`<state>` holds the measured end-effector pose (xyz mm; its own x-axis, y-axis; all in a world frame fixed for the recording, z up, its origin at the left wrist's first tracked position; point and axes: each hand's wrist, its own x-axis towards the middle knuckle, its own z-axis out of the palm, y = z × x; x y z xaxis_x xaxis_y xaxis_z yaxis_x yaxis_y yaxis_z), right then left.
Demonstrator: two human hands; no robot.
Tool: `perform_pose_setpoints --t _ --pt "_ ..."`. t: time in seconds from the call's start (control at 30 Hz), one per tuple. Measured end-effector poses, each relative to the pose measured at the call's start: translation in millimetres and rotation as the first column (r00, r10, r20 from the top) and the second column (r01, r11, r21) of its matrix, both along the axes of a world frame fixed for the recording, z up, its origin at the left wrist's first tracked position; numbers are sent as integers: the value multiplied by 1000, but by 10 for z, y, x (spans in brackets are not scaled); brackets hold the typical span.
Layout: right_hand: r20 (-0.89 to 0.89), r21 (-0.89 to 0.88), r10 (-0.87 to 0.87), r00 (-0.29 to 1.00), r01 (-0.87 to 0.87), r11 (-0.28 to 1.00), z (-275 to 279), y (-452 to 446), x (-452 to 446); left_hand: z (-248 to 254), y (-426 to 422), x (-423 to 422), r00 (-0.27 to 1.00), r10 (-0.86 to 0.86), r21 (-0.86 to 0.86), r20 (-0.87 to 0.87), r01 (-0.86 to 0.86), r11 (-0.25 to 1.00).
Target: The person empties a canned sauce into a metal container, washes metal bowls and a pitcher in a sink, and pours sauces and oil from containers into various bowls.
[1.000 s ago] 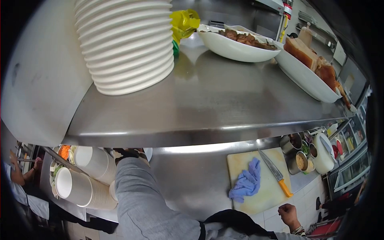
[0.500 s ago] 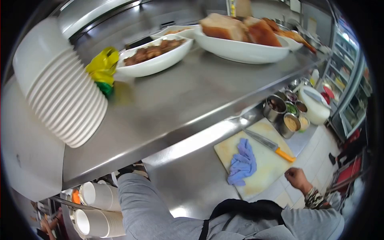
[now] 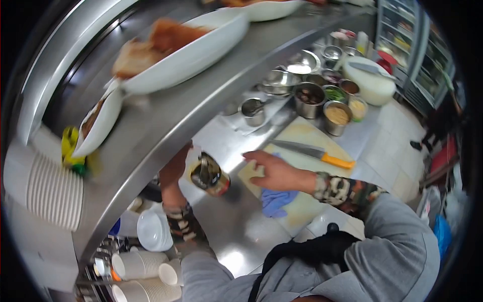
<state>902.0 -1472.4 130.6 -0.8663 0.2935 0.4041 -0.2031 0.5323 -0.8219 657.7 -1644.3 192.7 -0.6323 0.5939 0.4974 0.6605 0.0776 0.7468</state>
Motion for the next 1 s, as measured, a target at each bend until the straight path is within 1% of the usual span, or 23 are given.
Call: perform_pose_setpoints --t 0.03,0.07,0.1,0.13,0.17,0.2,0.3,0.4,0.43,0.47,0.53,0.57,0.6,0.67,0.7,0.73,0.8,0.83,0.87,0.9,0.93,0.97,1.0 --pt "-1 -10 -45 999 45 999 -61 -1 0 136 125 335 984 -89 16 153 87 996" --pt "-106 46 -37 994 42 998 -139 0 11 307 216 730 939 -170 41 298 165 985" --pt "-210 106 -16 977 40 994 -184 53 87 368 321 943 926 -268 43 266 266 963" --pt "-217 99 -45 975 68 993 -144 149 250 412 432 1128 904 -357 41 236 358 933" --pt "20 19 142 990 -142 990 -82 253 456 445 573 1329 844 -434 47 316 443 895" --pt "230 -108 341 911 -325 940 -34 372 671 477 712 1545 837 -450 39 311 462 886" --pt "66 -157 325 943 -312 937 -120 700 1532 581 1243 2278 688 -599 87 410 624 777" --pt "-93 -262 181 979 -200 944 63 1029 2384 664 1933 3032 587 -670 109 454 710 696" --pt "-121 -159 107 987 -126 979 69 1189 2620 660 2185 3254 550 -703 118 450 744 658" --pt "-120 -176 72 990 -92 980 92 1360 2881 668 2436 3517 525 -714 109 464 766 634" --pt "-49 -328 102 994 -113 938 154 1738 3386 691 2973 4041 493 -795 9 353 848 530" --pt "-52 -231 -12 999 0 973 81 1796 3518 722 3160 4122 483 -844 -166 236 875 454" --pt "-45 -235 -36 998 24 972 54 1917 3737 729 3408 4322 461 -854 -162 243 887 433" --pt "-5 -442 -202 979 180 879 12 2189 4153 729 3908 4733 358 -932 -314 -51 880 356" --pt "32 -463 -271 962 255 849 -32 2301 4325 727 4106 4999 296 -955 -350 -34 891 288" --pt "30 -458 -297 954 278 845 -90 2439 4477 651 4310 5237 174 -984 -397 -39 901 175" --pt "-142 -230 -562 814 525 819 -297 2668 4581 525 4568 5596 39 -990 -559 -134 822 108" --pt "-174 -225 -623 763 585 779 -435 2860 4747 501 4745 5794 24 -991 -558 -134 824 96" --pt "-171 -222 -632 756 595 772 -531 3038 4972 478 4926 5971 22 -990 -453 -141 888 84" --pt "-39 -371 -671 740 613 698 -545 3223 5152 458 5096 6078 23 -989 -336 -147 939 71" --pt "97 -504 -684 723 628 592 -560 3412 5325 457 5279 6141 14 -989 -326 -148 943 62" --pt "36 -650 -724 689 567 506 -681 3623 5425 469 5461 6120 82 -991 -291 -106 950 110" --pt "46 -646 -727 685 576 501 -815 3821 5543 464 5637 6053 153 -986 -259 -60 952 163"
